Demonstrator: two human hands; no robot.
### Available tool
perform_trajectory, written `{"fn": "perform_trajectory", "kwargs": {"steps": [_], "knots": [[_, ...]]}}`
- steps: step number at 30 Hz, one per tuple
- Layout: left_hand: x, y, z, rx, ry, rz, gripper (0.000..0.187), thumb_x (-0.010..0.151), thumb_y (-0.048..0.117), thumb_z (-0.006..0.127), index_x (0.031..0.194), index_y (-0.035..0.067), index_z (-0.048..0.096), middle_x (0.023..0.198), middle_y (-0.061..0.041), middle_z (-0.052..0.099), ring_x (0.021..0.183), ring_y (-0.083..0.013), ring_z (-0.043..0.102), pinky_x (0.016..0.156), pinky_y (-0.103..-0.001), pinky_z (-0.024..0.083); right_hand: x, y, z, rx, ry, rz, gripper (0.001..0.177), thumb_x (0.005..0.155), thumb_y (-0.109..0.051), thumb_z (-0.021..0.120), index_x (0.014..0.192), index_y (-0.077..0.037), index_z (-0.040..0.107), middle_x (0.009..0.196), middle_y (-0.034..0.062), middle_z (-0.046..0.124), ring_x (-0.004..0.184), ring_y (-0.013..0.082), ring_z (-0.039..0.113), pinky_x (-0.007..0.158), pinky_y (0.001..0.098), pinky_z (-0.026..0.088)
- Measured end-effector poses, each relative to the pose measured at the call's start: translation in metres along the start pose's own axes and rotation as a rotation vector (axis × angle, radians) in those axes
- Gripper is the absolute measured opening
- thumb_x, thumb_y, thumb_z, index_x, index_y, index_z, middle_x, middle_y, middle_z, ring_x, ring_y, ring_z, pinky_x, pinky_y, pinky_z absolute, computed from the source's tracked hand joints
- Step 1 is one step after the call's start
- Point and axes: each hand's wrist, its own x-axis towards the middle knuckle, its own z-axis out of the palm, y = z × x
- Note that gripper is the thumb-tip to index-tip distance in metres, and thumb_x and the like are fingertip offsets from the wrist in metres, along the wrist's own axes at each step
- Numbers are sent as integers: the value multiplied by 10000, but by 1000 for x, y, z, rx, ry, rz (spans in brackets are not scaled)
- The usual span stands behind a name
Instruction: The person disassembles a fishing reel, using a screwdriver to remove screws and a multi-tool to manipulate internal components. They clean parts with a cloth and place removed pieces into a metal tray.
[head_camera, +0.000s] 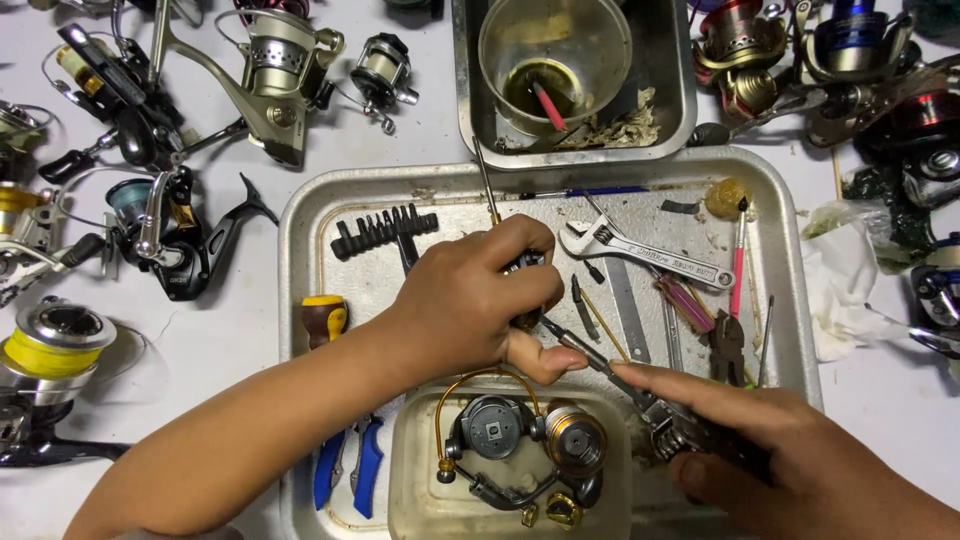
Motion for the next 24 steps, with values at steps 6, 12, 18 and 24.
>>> {"fn": "perform_trajectory", "kwargs": {"steps": [6, 12, 18, 24], "knots": [[9, 5, -9, -53, 88, 58, 531, 822, 537, 818, 885, 79, 556, 1097, -144, 557, 811, -289, 608, 542, -334, 428, -15, -20, 1, 11, -7, 164, 851, 795, -125, 787, 1491, -600, 667, 1664, -355, 593, 1556, -35, 491, 1267, 391, 330], [5, 26, -38, -155, -41, 26, 538, 957, 433, 599, 1267, -4, 546, 1225, -201, 413, 1050, -333, 530, 699, -371, 554, -26, 1, 19, 328, 265, -10, 584, 780, 23, 816, 1309, -200, 709, 1007, 62, 679, 906, 239, 661, 826, 420, 523], [-24, 79, -54, -203, -69, -3, 454, 1063, 100, 626, 1466, 74, 420, 1256, -188, 460, 1038, -274, 632, 947, -387, 593, -26, -4, 51, 114, 405, -521, 496, 727, -304, 823, 1168, -145, 661, 983, 20, 833, 983, 176, 830, 947, 370, 643], [-63, 131, -43, -101, -46, -9, 600, 1086, 73, 661, 1549, 215, 305, 1359, -232, 487, 1022, -377, 587, 845, -474, 530, -29, -24, 92, 328, 391, -1039, 561, 808, -49, 800, 1266, -23, 477, 1173, 133, 696, 1065, 203, 737, 985, 318, 623]]}}
